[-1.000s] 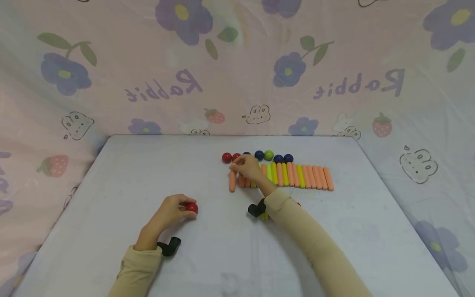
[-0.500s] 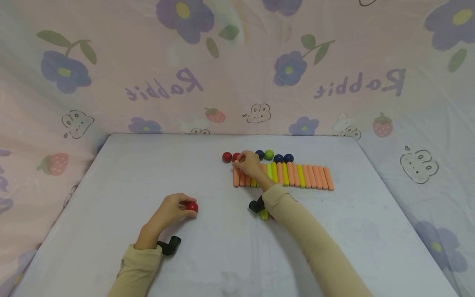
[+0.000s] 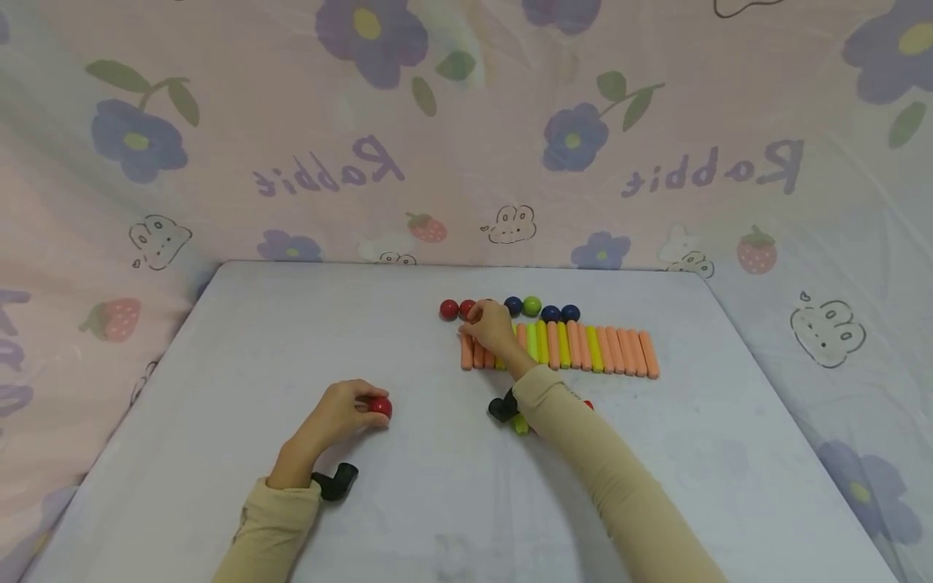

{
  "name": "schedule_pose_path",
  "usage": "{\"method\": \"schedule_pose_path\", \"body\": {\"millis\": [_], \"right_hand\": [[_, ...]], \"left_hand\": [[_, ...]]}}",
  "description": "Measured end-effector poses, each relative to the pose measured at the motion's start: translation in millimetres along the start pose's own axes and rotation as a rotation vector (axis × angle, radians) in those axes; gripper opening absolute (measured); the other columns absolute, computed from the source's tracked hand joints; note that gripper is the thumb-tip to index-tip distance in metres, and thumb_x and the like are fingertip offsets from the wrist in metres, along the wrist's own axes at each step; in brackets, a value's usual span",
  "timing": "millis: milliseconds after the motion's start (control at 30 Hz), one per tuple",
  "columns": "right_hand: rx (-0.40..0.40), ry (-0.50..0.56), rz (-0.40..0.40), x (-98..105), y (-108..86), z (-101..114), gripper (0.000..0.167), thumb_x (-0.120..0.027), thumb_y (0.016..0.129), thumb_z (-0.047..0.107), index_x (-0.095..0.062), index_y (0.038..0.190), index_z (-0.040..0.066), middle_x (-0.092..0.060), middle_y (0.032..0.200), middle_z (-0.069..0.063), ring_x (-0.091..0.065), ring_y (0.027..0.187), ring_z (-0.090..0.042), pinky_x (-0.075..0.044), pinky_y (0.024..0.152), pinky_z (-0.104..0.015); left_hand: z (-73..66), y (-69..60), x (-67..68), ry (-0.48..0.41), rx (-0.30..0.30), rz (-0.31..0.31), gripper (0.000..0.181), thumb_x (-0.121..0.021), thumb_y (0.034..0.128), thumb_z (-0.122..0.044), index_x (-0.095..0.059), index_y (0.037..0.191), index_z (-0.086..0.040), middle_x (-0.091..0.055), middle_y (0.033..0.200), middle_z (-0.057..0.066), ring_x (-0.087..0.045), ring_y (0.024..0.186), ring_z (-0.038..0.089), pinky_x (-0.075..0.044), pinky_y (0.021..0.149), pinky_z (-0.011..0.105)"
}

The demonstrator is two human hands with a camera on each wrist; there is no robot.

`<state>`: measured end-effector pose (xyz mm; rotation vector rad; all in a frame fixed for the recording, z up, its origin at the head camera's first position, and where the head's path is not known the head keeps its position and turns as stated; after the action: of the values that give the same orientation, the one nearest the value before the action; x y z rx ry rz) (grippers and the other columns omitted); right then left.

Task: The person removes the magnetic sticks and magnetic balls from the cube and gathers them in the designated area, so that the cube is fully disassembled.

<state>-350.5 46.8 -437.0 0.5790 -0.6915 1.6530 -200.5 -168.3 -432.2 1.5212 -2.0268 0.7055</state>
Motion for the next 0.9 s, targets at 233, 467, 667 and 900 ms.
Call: {"method": "schedule_pose_path", "body": {"millis": [233, 467, 667, 900], "right_hand": [[-0.018, 0.007, -0.006, 0.2, 1.3, -4.5, 0.022, -0.072, 0.086, 0.017, -0.061, 0.1, 0.004, -0.064, 0.101, -0.011, -0.056, 0.093, -0.023, -0.053, 0.086, -0.029], [-0.005, 0.051, -0.003, 5.3, -7.5, -4.1, 0.019, -0.069, 0.089, 0.018, -0.063, 0.101, 0.005, -0.066, 0.102, -0.012, -0.057, 0.09, -0.022, -0.053, 0.084, -0.028], [0.025, 0.121, 0.029, 8.5, -32.5, -2.3, 0.021, -0.065, 0.092, 0.022, -0.065, 0.103, 0.005, -0.068, 0.109, -0.014, -0.062, 0.097, -0.024, -0.053, 0.079, -0.025], [0.034, 0.324, 0.14, -4.5, -64.6, -6.0, 0.02, -0.064, 0.092, 0.017, -0.065, 0.105, 0.002, -0.07, 0.095, -0.019, -0.059, 0.065, -0.011, -0.048, 0.054, -0.017]], "left_hand": [[-0.3, 4.7, 0.7, 0.009, -0.012, 0.039, 0.039, -0.08, 0.0765, -0.011, -0.068, 0.111, 0.004, -0.069, 0.106, 0.021, -0.068, 0.095, 0.028, -0.058, 0.082, 0.039], [-6.0, 14.1, 2.8, 0.012, -0.047, 0.087, 0.039, -0.078, 0.077, -0.006, -0.067, 0.111, 0.009, -0.068, 0.105, 0.023, -0.068, 0.095, 0.03, -0.058, 0.083, 0.04], [-7.7, 39.1, 3.2, 0.0, -0.035, 0.074, 0.04, -0.074, 0.0835, -0.011, -0.064, 0.118, 0.006, -0.066, 0.113, 0.026, -0.066, 0.103, 0.036, -0.057, 0.088, 0.043], [-5.1, 82.0, 4.0, -0.07, 0.004, -0.009, 0.043, -0.068, 0.0898, -0.016, -0.058, 0.13, -0.001, -0.06, 0.127, 0.026, -0.062, 0.113, 0.039, -0.053, 0.097, 0.046]]}}
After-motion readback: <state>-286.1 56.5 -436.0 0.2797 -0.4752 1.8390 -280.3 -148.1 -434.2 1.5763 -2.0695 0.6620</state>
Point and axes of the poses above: each hand's wrist, its own y-axis towards the middle knuckle, its own x-axis out of the back of the hand, z = x × y, the point moved 8 cm from there along y, towards the middle knuckle
